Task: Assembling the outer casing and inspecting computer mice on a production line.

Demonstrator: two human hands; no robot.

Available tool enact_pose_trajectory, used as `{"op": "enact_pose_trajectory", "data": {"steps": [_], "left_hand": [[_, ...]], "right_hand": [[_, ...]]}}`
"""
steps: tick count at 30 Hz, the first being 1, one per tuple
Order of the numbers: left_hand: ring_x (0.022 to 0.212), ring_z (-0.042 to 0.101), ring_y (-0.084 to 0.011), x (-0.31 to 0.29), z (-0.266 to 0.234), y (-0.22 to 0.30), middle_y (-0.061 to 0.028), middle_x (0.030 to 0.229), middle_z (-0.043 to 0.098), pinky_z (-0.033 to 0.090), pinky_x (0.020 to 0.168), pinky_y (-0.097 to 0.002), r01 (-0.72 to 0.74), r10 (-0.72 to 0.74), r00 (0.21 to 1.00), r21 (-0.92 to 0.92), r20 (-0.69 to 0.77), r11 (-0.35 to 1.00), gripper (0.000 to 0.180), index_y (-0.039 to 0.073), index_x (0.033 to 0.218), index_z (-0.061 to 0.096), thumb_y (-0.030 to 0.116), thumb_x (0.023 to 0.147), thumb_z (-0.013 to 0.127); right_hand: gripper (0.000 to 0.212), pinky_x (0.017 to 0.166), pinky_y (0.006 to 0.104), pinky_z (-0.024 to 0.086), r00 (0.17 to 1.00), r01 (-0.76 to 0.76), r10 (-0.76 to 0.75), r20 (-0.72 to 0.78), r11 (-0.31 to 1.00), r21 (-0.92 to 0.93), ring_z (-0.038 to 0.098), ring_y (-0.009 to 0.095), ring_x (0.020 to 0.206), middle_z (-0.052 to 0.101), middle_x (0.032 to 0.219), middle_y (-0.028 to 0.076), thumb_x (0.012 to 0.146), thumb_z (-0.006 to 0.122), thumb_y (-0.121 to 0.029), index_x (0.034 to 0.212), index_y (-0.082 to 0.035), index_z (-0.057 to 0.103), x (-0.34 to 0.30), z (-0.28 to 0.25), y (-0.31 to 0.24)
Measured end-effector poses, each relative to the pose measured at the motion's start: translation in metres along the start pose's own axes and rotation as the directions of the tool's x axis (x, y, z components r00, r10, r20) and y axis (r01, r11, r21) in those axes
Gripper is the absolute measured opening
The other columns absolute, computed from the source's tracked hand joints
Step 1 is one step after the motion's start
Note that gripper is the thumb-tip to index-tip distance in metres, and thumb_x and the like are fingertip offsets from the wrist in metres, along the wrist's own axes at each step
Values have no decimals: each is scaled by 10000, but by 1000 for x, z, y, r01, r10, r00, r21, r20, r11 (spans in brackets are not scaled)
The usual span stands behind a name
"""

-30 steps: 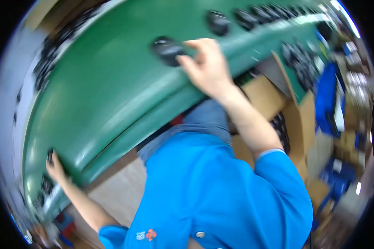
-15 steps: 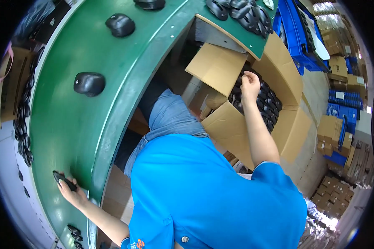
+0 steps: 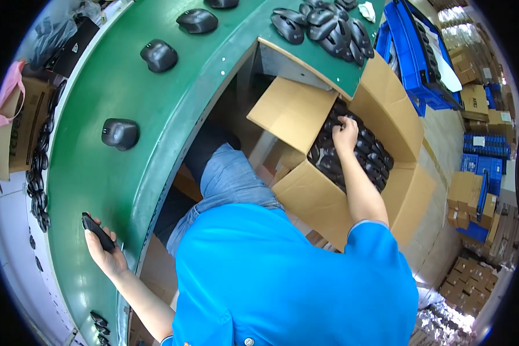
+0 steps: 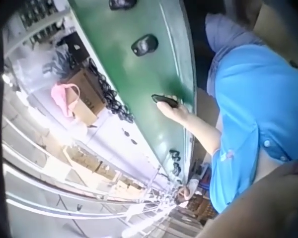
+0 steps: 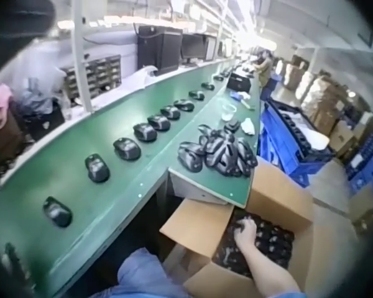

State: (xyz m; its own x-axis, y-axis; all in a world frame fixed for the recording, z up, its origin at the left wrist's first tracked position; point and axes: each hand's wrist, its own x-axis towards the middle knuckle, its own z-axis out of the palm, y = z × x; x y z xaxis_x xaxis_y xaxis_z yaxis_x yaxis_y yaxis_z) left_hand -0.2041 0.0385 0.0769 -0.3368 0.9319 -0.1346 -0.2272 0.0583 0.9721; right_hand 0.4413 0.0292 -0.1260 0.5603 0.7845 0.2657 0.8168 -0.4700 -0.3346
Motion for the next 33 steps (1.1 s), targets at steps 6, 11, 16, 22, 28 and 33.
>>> {"op": "enact_pose_trajectory", "data": {"steps": [6, 11, 16, 22, 28, 33], "left_hand": [[748, 459, -103, -6, 13, 4, -56, 1102, 544, 390, 620, -228, 85, -79, 996, -218, 36, 972, 509, 5, 1401, 399, 321, 1012, 491], [765, 472, -121, -4, 37, -6, -83, 1110, 534, 424, 637, -243, 164, -69, 971, -435, 227, 885, 503, -5, 1418, 352, 294, 1026, 452], [818, 489, -143, -18, 42, -10, -97, 1129, 508, 472, 691, -271, 212, -73, 956, -500, 283, 840, 511, -1, 1429, 319, 278, 1023, 456], [822, 521, -176, -28, 22, -17, -119, 1146, 520, 502, 706, -297, 204, -79, 969, -573, 234, 793, 514, -12, 1421, 312, 268, 1018, 466], [982, 588, -272, -28, 19, -23, -147, 1198, 530, 560, 824, -407, 247, -140, 968, -684, 209, 687, 485, 28, 1392, 354, 237, 989, 524], [1107, 598, -367, -33, 10, -28, -181, 1284, 517, 558, 896, -511, 260, -147, 963, -638, 225, 725, 525, 41, 1380, 355, 232, 952, 590]], "right_hand": [[228, 557, 266, 457, 845, 533, -450, -290, 754, 384, 559, 186, 695, 604, 887, 94, 748, 594, 85, 944, -25, 632, 21, -89, -139], [233, 595, 281, 486, 858, 511, -386, -339, 717, 475, 570, 201, 699, 607, 907, 93, 787, 686, -25, 1006, -27, 606, 89, -100, -221], [414, 781, 378, 518, 876, 452, -446, -183, 892, -9, 642, 286, 852, 643, 1009, 146, 776, 765, -306, 1049, -37, 606, 143, -87, -249], [452, 838, 405, 517, 948, 317, -317, 6, 947, -47, 656, 312, 962, 670, 1040, 165, 778, 755, -365, 1047, -28, 617, 157, -85, -252], [480, 796, 364, 525, 966, 257, -258, -16, 950, 175, 668, 260, 928, 688, 1004, 153, 782, 755, -364, 1059, 7, 630, 167, -82, -240], [467, 714, 310, 531, 941, -151, -84, 328, 764, 628, 647, 189, 862, 666, 959, 71, 806, 763, -352, 1087, 0, 639, 178, -96, -245]]}}
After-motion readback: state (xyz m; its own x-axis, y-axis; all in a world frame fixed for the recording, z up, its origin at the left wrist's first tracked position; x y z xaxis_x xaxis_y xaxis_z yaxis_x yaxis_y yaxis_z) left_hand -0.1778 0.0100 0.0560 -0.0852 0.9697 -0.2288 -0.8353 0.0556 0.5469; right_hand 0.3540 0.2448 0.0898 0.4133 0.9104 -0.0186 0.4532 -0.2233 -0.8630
